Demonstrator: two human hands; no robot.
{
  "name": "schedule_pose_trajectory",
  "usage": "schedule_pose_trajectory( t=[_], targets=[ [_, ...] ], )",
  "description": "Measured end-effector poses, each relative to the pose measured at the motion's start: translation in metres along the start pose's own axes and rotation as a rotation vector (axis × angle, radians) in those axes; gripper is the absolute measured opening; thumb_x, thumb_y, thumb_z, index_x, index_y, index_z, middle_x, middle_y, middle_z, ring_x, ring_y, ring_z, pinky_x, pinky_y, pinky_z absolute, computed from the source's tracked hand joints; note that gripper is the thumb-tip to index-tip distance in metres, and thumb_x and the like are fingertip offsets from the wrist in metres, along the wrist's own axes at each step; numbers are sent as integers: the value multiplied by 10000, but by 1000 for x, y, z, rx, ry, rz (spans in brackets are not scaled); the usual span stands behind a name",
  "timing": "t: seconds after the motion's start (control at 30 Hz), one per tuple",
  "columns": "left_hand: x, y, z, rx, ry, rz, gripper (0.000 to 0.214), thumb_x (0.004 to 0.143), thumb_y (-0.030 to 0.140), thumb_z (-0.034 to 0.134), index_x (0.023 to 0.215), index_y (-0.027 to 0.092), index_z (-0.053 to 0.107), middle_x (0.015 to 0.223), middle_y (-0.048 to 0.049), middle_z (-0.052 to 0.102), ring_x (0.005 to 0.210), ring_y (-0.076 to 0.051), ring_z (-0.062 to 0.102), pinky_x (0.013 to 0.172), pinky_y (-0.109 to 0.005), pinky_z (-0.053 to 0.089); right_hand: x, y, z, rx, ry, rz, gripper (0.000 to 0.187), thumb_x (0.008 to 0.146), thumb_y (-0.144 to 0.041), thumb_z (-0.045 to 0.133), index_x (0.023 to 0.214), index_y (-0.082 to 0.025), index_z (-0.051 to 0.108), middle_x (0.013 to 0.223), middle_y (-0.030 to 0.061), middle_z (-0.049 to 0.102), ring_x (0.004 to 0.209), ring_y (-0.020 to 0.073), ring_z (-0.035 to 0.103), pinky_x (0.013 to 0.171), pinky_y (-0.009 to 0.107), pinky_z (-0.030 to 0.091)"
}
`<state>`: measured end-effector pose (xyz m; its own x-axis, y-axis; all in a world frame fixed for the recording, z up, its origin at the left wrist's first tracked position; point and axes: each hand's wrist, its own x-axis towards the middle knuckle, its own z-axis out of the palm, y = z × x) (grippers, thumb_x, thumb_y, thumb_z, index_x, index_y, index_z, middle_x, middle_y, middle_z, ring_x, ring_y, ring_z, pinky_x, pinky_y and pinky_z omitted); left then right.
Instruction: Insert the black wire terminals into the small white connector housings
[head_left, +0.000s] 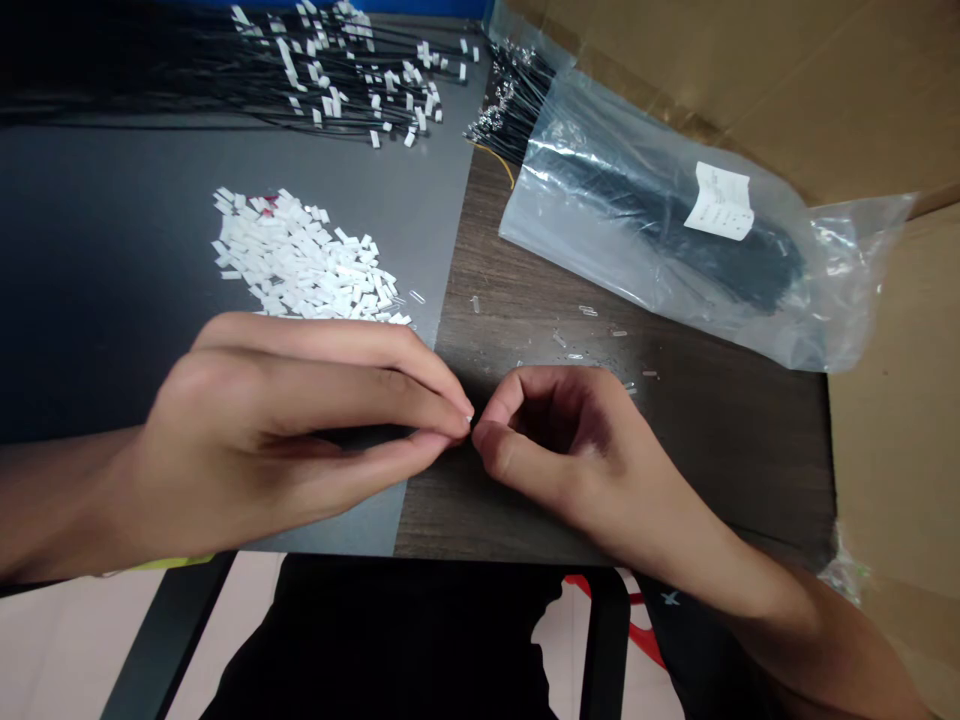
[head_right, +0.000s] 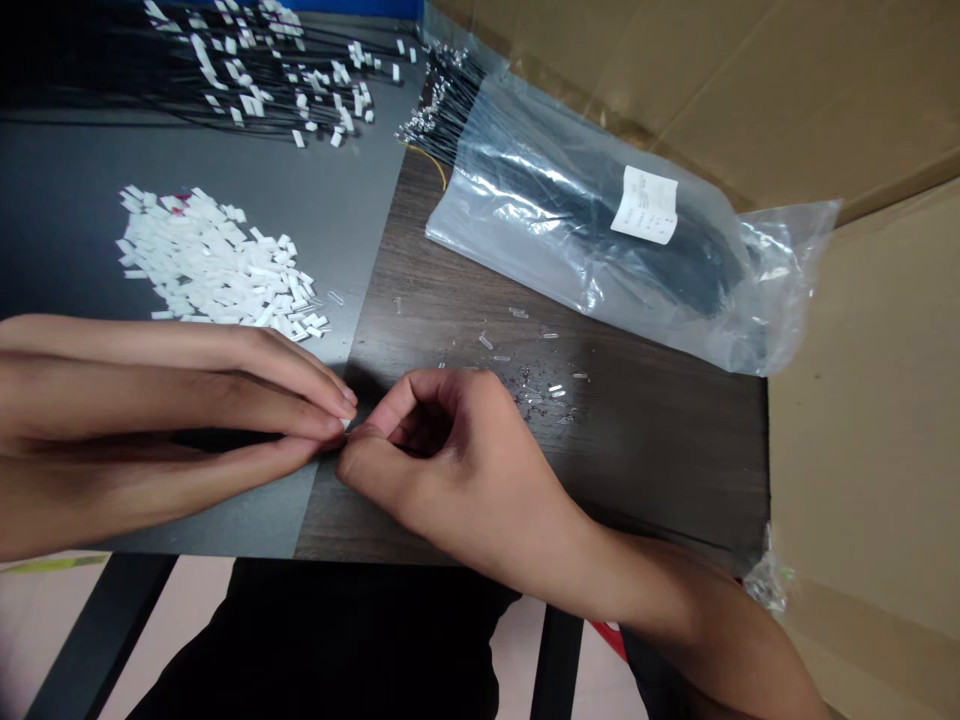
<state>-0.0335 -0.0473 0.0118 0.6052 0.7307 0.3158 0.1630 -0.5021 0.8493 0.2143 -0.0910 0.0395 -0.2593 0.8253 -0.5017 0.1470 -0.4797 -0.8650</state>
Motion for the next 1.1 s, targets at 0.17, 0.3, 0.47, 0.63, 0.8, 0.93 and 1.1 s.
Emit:
schedule_pose_trajectory(
  t=[0.17,0.3,0.47,0.63,0.8,0.93,1.1],
  targets=[
    [4,14,4,-29,44,-152,211,985,261,952,1044,458,1001,1029,9,944,859,-254,881,776,-348,710,0,0,2,-29,19,-2,203,839,-225,887,733,-209,714,688,-24,679,652,125,594,553,219,437],
    [4,8,3,-71,19,-147,188,966,268,949,1021,441,996,997,-5,935,826,-256,862,747,-345,699,-1,-1,3,-26,22,0,194,816,-229,878,721,-205,710,669,-28,670,634,118,582,541,215,429],
    [2,-3,2,-83,-16,-153,156,961,288,947,1007,430,993,1022,-12,935,839,-261,859,764,-336,700,0,-1,4,-31,29,7,184,821,-222,865,722,-204,712,672,-26,675,625,114,577,533,209,414],
    [3,5,3,-53,14,-108,169,974,261,932,1001,418,988,1007,5,940,812,-235,857,752,-309,690,-2,0,4,-45,47,10,190,828,-250,872,733,-210,714,679,-22,673,632,120,569,535,219,407],
    [6,11,5,-31,40,-169,165,1001,275,900,957,412,980,990,7,941,809,-241,858,764,-330,699,0,1,3,-36,27,6,213,824,-249,917,743,-208,725,688,-22,677,644,126,574,540,226,413],
    [7,11,3,-41,25,-98,197,995,237,910,986,418,987,995,20,945,812,-226,871,752,-313,690,1,0,3,-18,5,-6,225,836,-244,948,757,-204,741,712,-15,710,666,133,607,562,230,455],
    [10,13,4,-17,75,-91,151,1016,259,905,927,355,980,960,8,941,799,-216,865,722,-332,686,1,0,2,46,-4,-24,314,842,-295,1024,764,-198,735,729,-20,696,675,127,594,596,236,484]
  ],
)
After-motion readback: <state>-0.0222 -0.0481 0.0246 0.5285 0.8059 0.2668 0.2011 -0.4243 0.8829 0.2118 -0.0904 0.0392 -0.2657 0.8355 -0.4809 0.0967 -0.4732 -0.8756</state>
